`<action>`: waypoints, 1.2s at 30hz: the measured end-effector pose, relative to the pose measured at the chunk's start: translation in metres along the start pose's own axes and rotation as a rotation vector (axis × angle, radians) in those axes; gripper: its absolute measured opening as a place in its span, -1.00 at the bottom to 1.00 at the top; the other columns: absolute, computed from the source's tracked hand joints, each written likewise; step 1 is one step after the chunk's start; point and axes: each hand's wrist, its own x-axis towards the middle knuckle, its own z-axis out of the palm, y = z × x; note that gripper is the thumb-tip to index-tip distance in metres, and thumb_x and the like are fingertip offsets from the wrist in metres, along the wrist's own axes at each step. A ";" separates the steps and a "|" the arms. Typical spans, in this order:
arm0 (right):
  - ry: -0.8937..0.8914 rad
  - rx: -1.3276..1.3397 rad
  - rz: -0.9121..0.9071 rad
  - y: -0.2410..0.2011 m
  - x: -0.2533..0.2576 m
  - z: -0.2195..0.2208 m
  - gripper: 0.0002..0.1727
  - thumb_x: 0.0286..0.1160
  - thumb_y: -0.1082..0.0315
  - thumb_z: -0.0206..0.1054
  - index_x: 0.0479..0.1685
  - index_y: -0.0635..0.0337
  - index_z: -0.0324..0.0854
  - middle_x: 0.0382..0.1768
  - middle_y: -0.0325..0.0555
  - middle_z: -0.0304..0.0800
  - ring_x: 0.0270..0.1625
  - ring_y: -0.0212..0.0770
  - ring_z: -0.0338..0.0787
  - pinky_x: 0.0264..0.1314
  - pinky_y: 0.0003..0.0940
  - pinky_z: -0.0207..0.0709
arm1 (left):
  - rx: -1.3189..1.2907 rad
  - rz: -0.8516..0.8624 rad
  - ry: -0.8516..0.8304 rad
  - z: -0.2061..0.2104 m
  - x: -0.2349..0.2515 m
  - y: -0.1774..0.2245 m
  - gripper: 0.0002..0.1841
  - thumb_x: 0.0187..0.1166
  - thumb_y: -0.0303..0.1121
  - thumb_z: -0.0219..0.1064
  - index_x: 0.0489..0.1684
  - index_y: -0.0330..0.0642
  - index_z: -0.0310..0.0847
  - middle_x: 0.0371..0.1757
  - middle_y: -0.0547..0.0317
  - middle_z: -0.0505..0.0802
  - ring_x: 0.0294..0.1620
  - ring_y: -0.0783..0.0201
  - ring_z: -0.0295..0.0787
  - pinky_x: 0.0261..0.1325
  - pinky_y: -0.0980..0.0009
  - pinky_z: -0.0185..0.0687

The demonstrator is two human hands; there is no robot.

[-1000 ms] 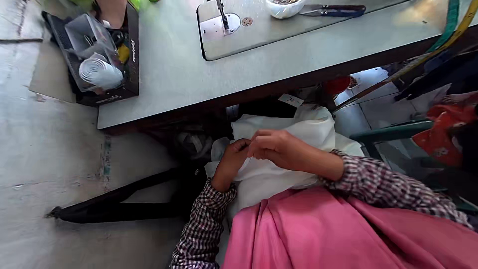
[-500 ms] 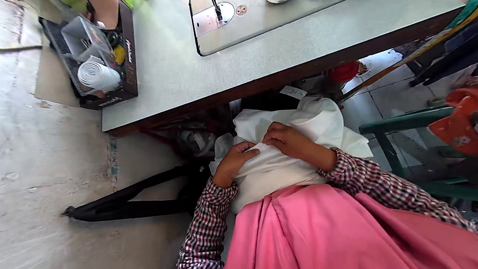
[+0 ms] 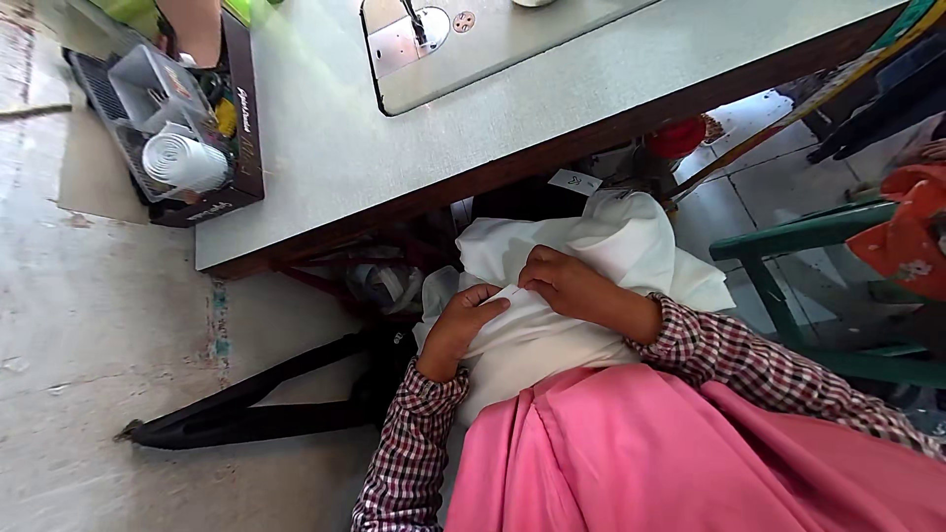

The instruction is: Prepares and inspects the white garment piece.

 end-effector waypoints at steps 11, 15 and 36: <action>0.004 0.019 -0.016 -0.004 -0.002 -0.002 -0.86 0.46 0.58 0.34 -0.22 0.29 0.82 -0.20 0.04 0.72 -0.12 -0.10 0.76 -0.02 -0.27 0.69 | -0.003 0.027 -0.009 0.000 -0.007 0.001 -0.92 0.55 -0.57 0.37 -0.13 -0.30 0.74 -0.30 0.23 0.87 -0.29 0.48 0.80 -0.12 0.51 0.74; 0.011 0.024 -0.026 -0.004 -0.002 -0.001 -0.86 0.44 0.58 0.34 -0.22 0.29 0.82 -0.21 0.04 0.71 -0.13 -0.11 0.76 -0.03 -0.28 0.69 | -0.004 0.027 -0.007 0.000 -0.008 0.002 -0.92 0.55 -0.57 0.36 -0.13 -0.30 0.74 -0.29 0.21 0.87 -0.28 0.48 0.80 -0.11 0.51 0.74; -0.014 0.017 -0.062 -0.001 -0.002 0.004 -0.87 0.45 0.56 0.34 -0.23 0.29 0.82 -0.25 0.02 0.71 -0.15 -0.10 0.75 -0.05 -0.26 0.68 | 0.034 0.010 0.009 0.000 -0.011 0.005 -0.96 0.54 -0.54 0.39 -0.19 -0.27 0.74 -0.33 0.28 0.87 -0.30 0.51 0.79 -0.12 0.53 0.73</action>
